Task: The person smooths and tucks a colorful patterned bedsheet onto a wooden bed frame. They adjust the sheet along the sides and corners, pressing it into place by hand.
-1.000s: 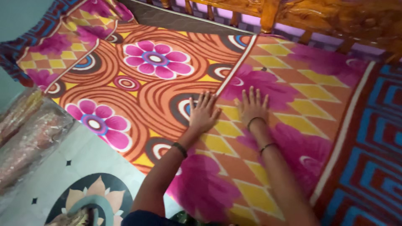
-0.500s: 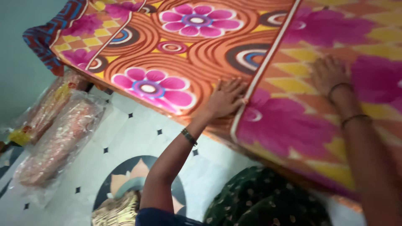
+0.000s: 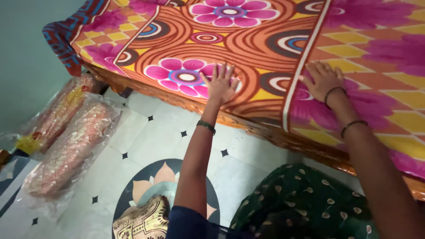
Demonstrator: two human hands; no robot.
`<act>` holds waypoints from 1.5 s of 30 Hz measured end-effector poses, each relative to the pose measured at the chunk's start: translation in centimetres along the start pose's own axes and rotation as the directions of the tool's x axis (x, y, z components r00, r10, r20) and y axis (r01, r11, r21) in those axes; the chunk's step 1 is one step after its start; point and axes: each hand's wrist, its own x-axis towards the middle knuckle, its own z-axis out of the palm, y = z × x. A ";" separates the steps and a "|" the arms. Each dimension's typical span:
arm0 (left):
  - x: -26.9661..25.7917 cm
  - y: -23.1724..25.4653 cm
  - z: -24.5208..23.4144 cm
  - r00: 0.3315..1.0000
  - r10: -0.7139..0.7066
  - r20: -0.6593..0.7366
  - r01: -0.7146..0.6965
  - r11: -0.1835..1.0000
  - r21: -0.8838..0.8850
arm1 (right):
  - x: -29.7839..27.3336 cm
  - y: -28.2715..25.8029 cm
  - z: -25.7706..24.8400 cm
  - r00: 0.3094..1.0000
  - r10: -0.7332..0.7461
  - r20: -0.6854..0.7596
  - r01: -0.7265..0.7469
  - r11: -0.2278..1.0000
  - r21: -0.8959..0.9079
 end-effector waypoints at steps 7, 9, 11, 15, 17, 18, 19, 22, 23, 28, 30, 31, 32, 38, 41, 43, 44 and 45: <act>0.3 -0.2 -0.9 0.998 0.058 0.016 -0.058 0.998 -0.010 | -0.4 0.4 0.6 1.000 0.005 -0.017 -0.006 0.997 -0.081; 0.0 -0.2 -0.7 0.998 0.063 0.015 -0.063 0.997 -0.044 | -0.4 0.4 0.7 1.000 -0.003 -0.030 -0.001 0.994 -0.109; 0.4 -0.5 -0.5 0.997 0.071 0.011 -0.070 0.995 -0.072 | -0.4 0.6 1.0 0.999 -0.019 -0.050 0.014 0.995 -0.100; 0.6 -0.6 0.5 0.997 0.056 -0.051 -0.062 0.992 -0.114 | 0.1 1.1 1.5 0.999 -0.037 -0.031 0.033 0.993 -0.110; 0.7 -0.9 0.7 0.996 0.069 -0.052 -0.075 0.990 -0.121 | 0.3 1.5 1.7 0.999 -0.030 -0.010 0.029 0.990 -0.138; 0.8 -1.0 0.6 0.995 0.077 -0.055 -0.084 0.989 -0.125 | 0.5 1.8 1.8 0.999 -0.051 -0.002 0.050 0.986 -0.158; 1.0 -1.0 0.7 0.996 0.079 -0.046 -0.084 0.988 -0.131 | 0.9 2.2 2.2 0.997 -0.073 0.007 0.073 0.981 -0.179; 2.1 -1.7 0.9 0.996 0.083 -0.033 -0.086 0.987 -0.139 | 2.3 3.6 3.6 0.990 -0.135 0.035 0.139 0.978 -0.157; 2.9 -1.8 1.1 0.996 0.085 -0.039 -0.089 0.987 -0.135 | 3.2 4.1 4.0 0.987 -0.156 0.045 0.161 0.978 -0.136; 10.1 -2.8 2.7 0.996 0.084 0.035 -0.079 0.989 -0.128 | 11.7 4.4 5.1 0.975 -0.209 0.075 0.219 0.962 -0.161; 14.5 -3.3 4.3 0.994 0.093 0.050 -0.084 0.985 -0.151 | 16.6 3.8 5.5 0.973 -0.192 0.125 0.209 0.968 -0.137; 17.4 -3.4 5.2 0.995 0.086 0.042 -0.080 0.987 -0.139 | 19.6 3.9 5.6 0.966 -0.218 0.141 0.239 0.960 -0.146; 20.4 -3.5 6.3 0.996 0.080 0.033 -0.076 0.989 -0.127 | 22.6 4.3 6.0 0.957 -0.244 0.158 0.268 0.951 -0.156; 38.0 -1.7 10.3 0.976 0.150 -0.156 -0.160 0.985 -0.057 | 39.1 4.4 8.5 0.989 -0.084 0.119 0.095 0.991 -0.097; 40.1 -1.1 10.5 0.948 0.272 -0.167 -0.281 0.959 -0.035 | 44.4 4.4 8.3 0.993 -0.029 0.118 0.032 0.999 -0.024; 42.5 -1.1 9.1 0.933 0.338 -0.123 -0.345 0.938 -0.044 | 46.7 4.1 8.1 0.999 0.000 -0.038 -0.001 0.999 -0.035; 43.8 -1.2 8.6 0.931 0.359 -0.072 -0.363 0.930 -0.061 | 47.5 3.8 8.0 0.993 0.015 -0.116 -0.019 0.999 -0.034; 45.1 -1.5 8.5 0.924 0.382 -0.015 -0.382 0.921 -0.077 | 47.8 3.8 7.9 0.985 0.043 -0.170 -0.033 0.997 0.063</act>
